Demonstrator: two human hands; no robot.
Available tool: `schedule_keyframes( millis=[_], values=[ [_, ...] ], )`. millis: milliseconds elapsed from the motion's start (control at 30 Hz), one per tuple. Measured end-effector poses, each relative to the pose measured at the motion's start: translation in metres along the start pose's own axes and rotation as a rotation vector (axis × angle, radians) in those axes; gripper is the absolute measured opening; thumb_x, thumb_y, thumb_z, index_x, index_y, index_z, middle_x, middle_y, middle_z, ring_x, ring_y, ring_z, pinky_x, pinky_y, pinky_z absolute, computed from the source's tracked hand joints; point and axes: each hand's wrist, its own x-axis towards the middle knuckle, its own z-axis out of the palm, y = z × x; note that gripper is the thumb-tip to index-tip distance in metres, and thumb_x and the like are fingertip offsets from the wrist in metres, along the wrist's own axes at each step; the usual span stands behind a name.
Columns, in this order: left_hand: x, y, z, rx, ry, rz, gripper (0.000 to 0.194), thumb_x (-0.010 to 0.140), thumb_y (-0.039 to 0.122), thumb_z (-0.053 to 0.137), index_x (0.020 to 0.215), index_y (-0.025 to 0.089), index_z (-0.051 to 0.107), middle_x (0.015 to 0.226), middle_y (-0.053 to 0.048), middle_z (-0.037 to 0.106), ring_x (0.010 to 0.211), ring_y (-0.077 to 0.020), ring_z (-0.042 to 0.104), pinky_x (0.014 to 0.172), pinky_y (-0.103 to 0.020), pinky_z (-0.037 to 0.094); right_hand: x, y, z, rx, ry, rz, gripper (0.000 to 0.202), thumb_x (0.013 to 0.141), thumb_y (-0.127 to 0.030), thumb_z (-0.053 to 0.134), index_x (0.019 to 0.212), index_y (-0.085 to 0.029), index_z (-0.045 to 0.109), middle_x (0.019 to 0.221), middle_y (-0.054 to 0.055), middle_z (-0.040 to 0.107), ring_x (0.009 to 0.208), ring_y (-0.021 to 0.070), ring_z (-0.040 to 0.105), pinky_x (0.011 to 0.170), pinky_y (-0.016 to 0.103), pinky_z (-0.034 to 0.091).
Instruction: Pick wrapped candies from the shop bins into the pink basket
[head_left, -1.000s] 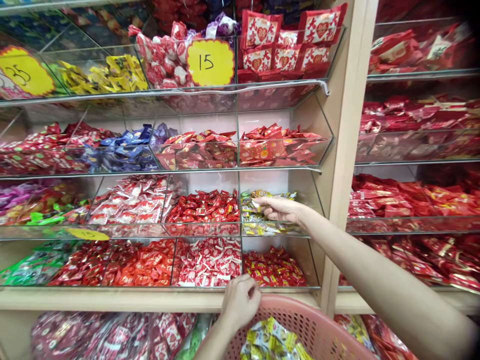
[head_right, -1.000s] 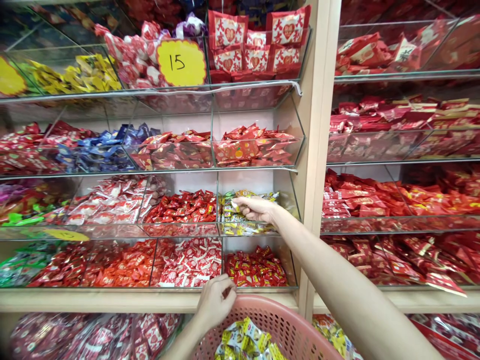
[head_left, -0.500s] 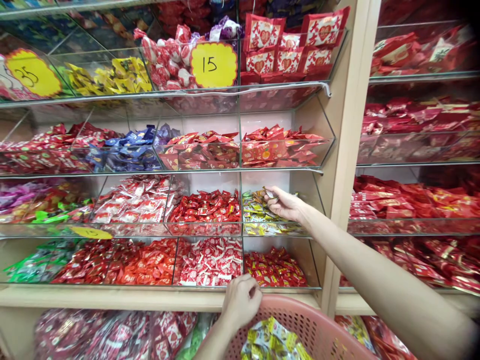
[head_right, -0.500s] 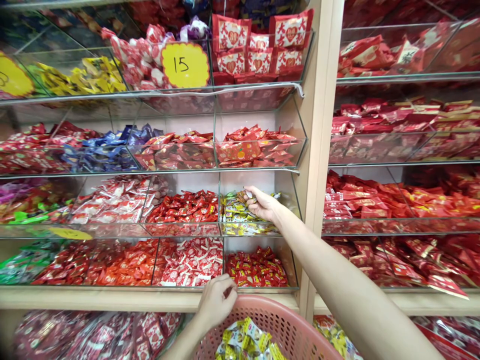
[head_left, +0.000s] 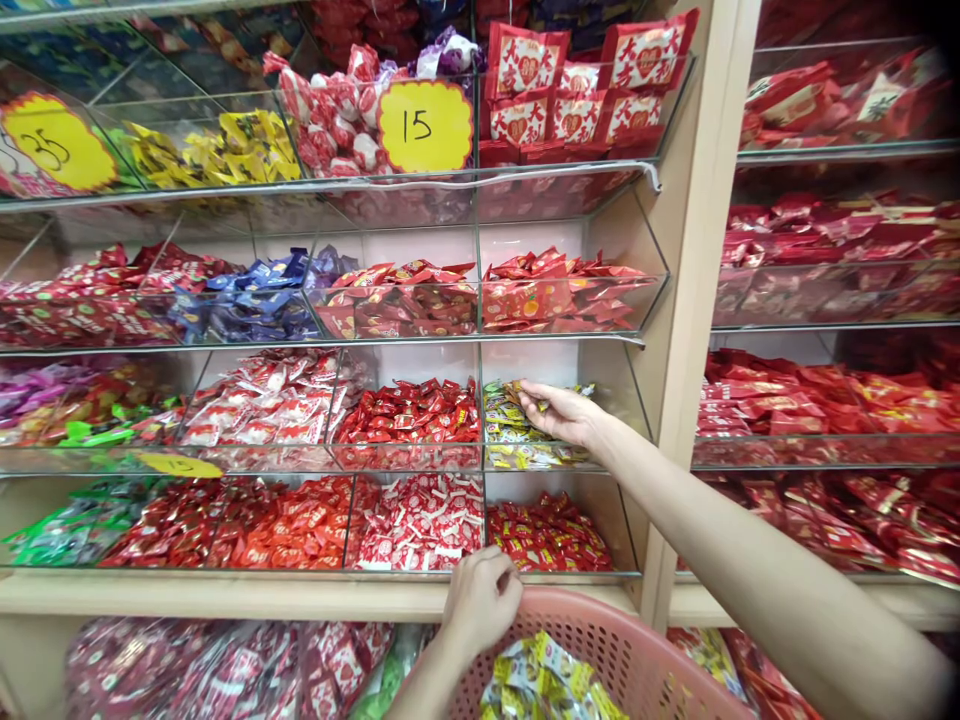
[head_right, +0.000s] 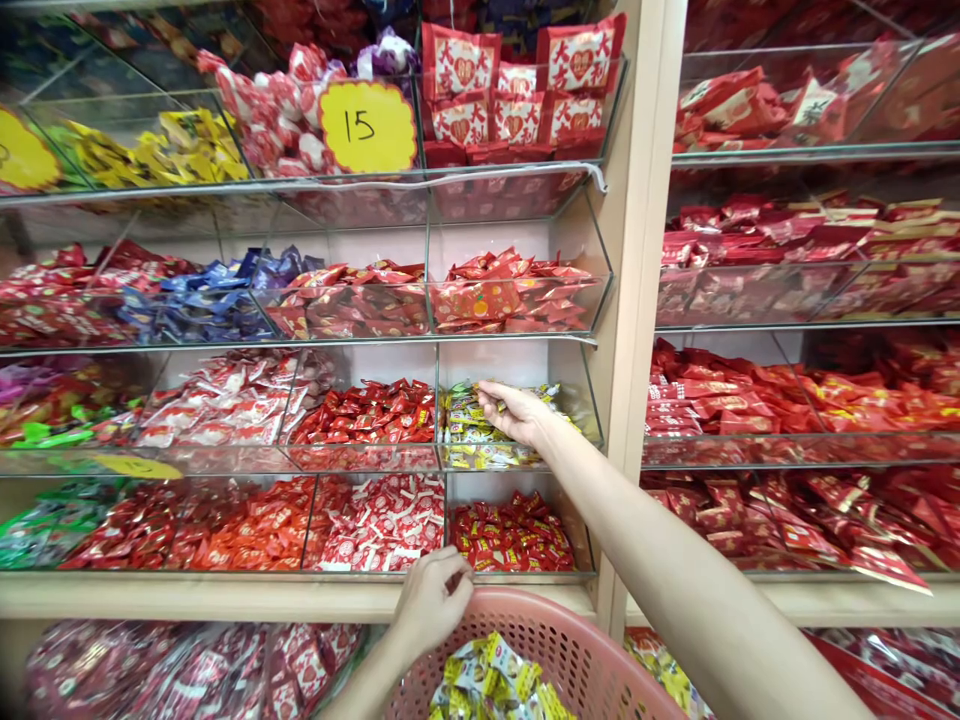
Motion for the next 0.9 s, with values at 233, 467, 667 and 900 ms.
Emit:
schedule_keyframes(
  millis=[233, 467, 667, 900],
  values=[
    [0.0004, -0.0004, 0.0002, 0.006, 0.002, 0.004, 0.018, 0.076, 0.013, 0.045, 0.064, 0.017, 0.059, 0.066, 0.001, 0.056, 0.063, -0.0115, 0.051, 0.058, -0.023, 0.029, 0.0003, -0.0002, -0.0011, 0.065, 0.064, -0.008, 0.009, 0.088, -0.013, 0.05, 0.079, -0.014, 0.051, 0.064, 0.0, 0.058, 0.051, 0.0052, 0.056, 0.043, 0.01, 0.051],
    [-0.0002, -0.0014, 0.0007, -0.002, -0.005, 0.004, 0.018, 0.074, 0.012, 0.045, 0.064, 0.018, 0.059, 0.066, 0.002, 0.057, 0.064, -0.011, 0.05, 0.058, -0.023, 0.029, -0.0014, 0.0004, 0.0001, 0.156, 0.104, -0.01, 0.01, 0.089, -0.006, 0.043, 0.086, -0.014, 0.05, 0.076, 0.002, 0.059, 0.066, 0.007, 0.061, 0.058, 0.015, 0.058],
    [0.0003, 0.0, -0.0007, -0.005, -0.006, -0.007, 0.017, 0.074, 0.013, 0.046, 0.064, 0.017, 0.059, 0.065, 0.002, 0.056, 0.063, -0.0108, 0.049, 0.058, -0.023, 0.029, -0.0013, 0.0, 0.0006, 0.207, 0.128, -0.049, 0.012, 0.089, -0.007, 0.041, 0.085, -0.014, 0.05, 0.082, 0.006, 0.059, 0.076, 0.0108, 0.063, 0.059, 0.017, 0.058],
    [0.0003, 0.0021, -0.0018, -0.011, -0.013, -0.017, 0.018, 0.074, 0.013, 0.045, 0.064, 0.018, 0.059, 0.065, 0.002, 0.056, 0.062, -0.0109, 0.049, 0.057, -0.023, 0.028, -0.0041, -0.0017, -0.0014, 0.224, 0.125, -0.094, 0.014, 0.088, -0.013, 0.044, 0.075, -0.016, 0.047, 0.074, 0.004, 0.056, 0.075, 0.0134, 0.063, 0.06, 0.023, 0.059]
  ],
)
